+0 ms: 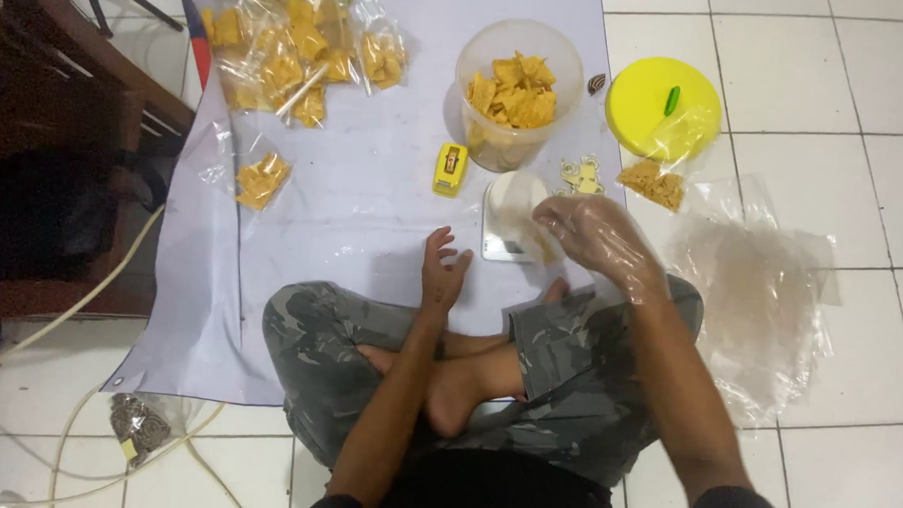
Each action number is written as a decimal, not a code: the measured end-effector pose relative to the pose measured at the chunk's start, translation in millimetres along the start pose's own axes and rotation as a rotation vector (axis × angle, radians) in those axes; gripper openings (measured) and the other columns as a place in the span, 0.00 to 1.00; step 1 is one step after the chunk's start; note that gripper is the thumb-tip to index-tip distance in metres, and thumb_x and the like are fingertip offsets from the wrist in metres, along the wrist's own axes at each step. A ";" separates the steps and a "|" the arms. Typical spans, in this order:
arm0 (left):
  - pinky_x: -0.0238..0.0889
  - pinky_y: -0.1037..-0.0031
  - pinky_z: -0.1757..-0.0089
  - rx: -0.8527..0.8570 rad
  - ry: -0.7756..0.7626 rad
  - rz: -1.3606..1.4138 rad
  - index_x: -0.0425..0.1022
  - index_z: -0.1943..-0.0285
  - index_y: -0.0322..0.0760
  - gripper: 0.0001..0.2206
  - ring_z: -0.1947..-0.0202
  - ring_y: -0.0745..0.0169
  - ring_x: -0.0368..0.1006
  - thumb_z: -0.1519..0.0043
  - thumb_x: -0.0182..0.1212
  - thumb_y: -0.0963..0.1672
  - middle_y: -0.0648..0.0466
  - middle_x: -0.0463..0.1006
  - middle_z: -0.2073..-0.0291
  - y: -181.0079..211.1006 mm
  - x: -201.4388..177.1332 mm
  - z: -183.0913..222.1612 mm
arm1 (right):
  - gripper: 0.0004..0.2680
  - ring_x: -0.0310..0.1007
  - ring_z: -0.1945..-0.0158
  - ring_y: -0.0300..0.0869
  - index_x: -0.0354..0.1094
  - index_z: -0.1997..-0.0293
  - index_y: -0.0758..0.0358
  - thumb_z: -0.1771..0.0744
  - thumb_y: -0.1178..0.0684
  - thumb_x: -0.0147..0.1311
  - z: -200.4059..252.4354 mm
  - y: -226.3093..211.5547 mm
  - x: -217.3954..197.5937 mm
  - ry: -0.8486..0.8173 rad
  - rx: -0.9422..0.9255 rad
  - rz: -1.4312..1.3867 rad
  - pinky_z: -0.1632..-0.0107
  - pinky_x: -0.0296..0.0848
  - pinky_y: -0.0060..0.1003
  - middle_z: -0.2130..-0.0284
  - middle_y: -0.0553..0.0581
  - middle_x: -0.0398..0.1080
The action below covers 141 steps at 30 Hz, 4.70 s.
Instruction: Packaging chips into small plastic bags and weighing them on a digital scale
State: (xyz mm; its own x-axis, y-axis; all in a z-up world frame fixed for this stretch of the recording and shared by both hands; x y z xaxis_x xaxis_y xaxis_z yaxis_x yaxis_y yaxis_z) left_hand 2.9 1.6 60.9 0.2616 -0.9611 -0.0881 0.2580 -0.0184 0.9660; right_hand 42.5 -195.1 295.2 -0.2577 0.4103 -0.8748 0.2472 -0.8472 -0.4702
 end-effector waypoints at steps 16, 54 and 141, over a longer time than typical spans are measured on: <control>0.74 0.70 0.61 0.628 -0.044 0.292 0.83 0.58 0.32 0.07 0.68 0.71 0.76 0.35 0.64 0.42 0.48 0.84 0.73 142.9 -57.0 51.7 | 0.09 0.82 0.58 0.54 0.80 0.54 0.58 0.37 0.54 0.68 34.2 -47.5 -15.0 0.192 -0.362 -0.441 0.52 0.78 0.49 0.63 0.63 0.80; 0.74 0.64 0.52 0.474 -0.219 0.156 0.75 0.44 0.31 0.12 0.58 0.56 0.81 0.35 0.62 0.40 0.41 0.85 0.60 181.7 -98.7 109.3 | 0.12 0.81 0.56 0.54 0.76 0.50 0.66 0.37 0.61 0.64 77.8 -53.4 18.3 0.250 -0.315 -0.730 0.53 0.80 0.50 0.63 0.68 0.80; 0.77 0.66 0.61 0.935 0.020 -0.411 0.80 0.58 0.38 0.05 0.65 0.53 0.81 0.33 0.59 0.42 0.53 0.82 0.70 244.7 -59.8 95.9 | 0.05 0.80 0.53 0.53 0.76 0.56 0.68 0.34 0.61 0.60 41.8 -15.0 3.4 0.395 -0.501 -0.800 0.52 0.79 0.47 0.59 0.66 0.79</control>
State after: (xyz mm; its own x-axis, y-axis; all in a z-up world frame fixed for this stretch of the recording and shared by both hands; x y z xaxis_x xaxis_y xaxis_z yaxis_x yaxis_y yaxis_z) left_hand -38.8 28.2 325.9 0.3339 -0.8274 -0.4515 -0.4958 -0.5615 0.6624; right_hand -1.2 -195.0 304.2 -0.2146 0.9525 -0.2161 0.5229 -0.0749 -0.8491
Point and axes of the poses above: each hand's wrist, its own z-axis away from the middle knuckle, its own x-axis out of the palm, y = z × x, the point moved 1 cm from there along -z, towards the middle knuckle
